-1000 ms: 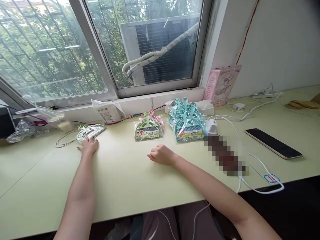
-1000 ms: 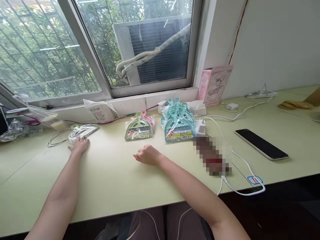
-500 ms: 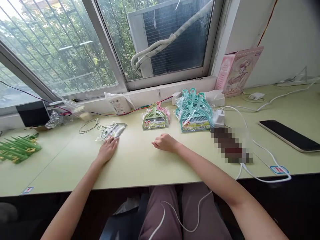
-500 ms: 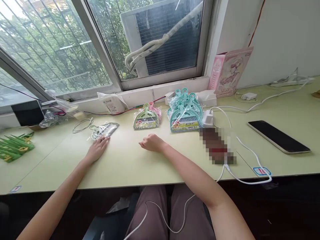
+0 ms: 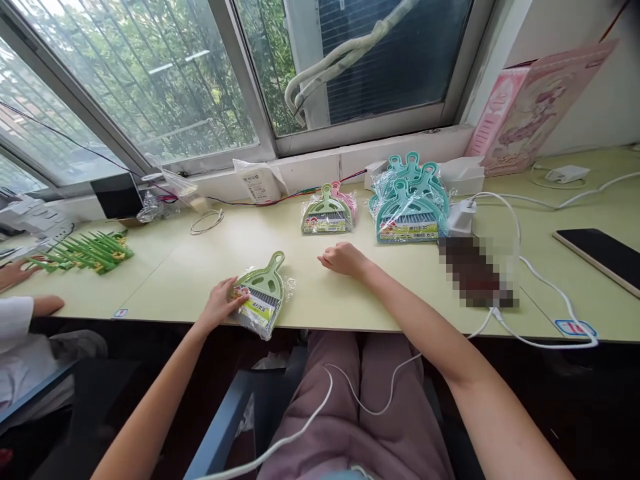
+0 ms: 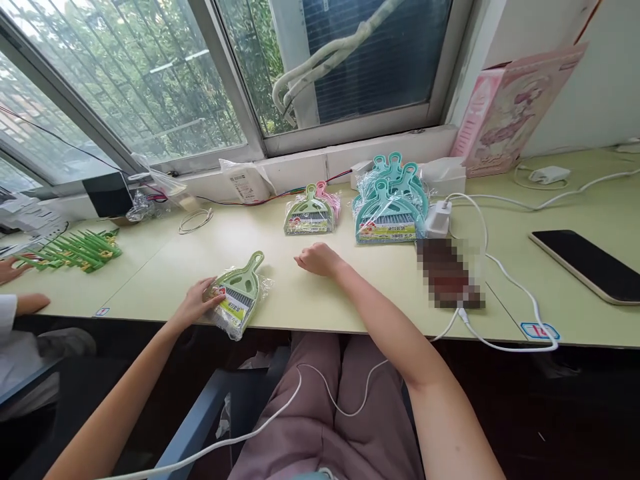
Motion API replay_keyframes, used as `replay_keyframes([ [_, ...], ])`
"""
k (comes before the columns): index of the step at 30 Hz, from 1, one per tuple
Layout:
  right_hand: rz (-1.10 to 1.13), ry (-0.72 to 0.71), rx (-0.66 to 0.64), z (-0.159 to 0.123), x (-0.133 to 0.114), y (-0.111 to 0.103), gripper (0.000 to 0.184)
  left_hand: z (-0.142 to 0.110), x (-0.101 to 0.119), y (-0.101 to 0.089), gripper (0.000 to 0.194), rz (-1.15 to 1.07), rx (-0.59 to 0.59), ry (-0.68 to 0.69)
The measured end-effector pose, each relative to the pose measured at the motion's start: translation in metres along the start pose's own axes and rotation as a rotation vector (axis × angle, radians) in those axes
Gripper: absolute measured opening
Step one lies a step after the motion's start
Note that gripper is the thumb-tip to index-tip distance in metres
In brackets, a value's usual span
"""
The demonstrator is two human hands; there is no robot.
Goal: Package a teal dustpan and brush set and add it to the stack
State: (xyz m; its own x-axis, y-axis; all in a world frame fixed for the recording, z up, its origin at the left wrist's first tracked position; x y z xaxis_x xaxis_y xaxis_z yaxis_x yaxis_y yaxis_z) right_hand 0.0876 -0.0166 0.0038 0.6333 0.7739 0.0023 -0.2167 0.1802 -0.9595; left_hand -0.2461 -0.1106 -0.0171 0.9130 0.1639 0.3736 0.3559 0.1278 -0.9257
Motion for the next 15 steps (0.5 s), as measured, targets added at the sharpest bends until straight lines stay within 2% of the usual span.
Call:
replay_keyframes([
  [4, -0.022, 0.082, 0.012, -0.001, 0.016, -0.004, 0.049, 0.018, 0.020, 0.000, 0.112, -0.150, -0.166, -0.098],
  [5, -0.023, 0.093, 0.013, -0.002, 0.019, -0.005, 0.049, 0.018, 0.026, 0.001, 0.110, -0.200, -0.216, -0.118],
  [6, -0.022, 0.101, 0.013, -0.002, 0.021, -0.004, 0.049, 0.018, 0.033, 0.002, 0.100, -0.249, -0.273, -0.116],
  [9, -0.006, 0.110, 0.009, 0.000, 0.025, 0.000, 0.047, 0.017, 0.056, 0.009, 0.052, -0.382, -0.443, -0.066],
  [10, 0.006, 0.109, 0.013, 0.000, 0.026, 0.001, 0.047, 0.017, 0.062, 0.011, 0.045, -0.432, -0.478, -0.073],
  [13, 0.061, 0.138, 0.065, 0.001, 0.029, 0.001, 0.047, 0.028, 0.074, 0.014, 0.044, -0.646, -0.494, -0.194],
  [15, 0.127, 0.198, 0.157, -0.001, 0.036, -0.007, 0.048, 0.047, 0.089, 0.015, 0.048, -0.797, -0.447, -0.221],
])
Point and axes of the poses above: each hand's wrist, its own z-axis towards the middle knuckle, its own y-axis out of the palm, x = y × z, the point moved 7 cm from there along z, towards the middle knuckle, and after that the axes turned 6 degrees about z, right-handed, at the moved point
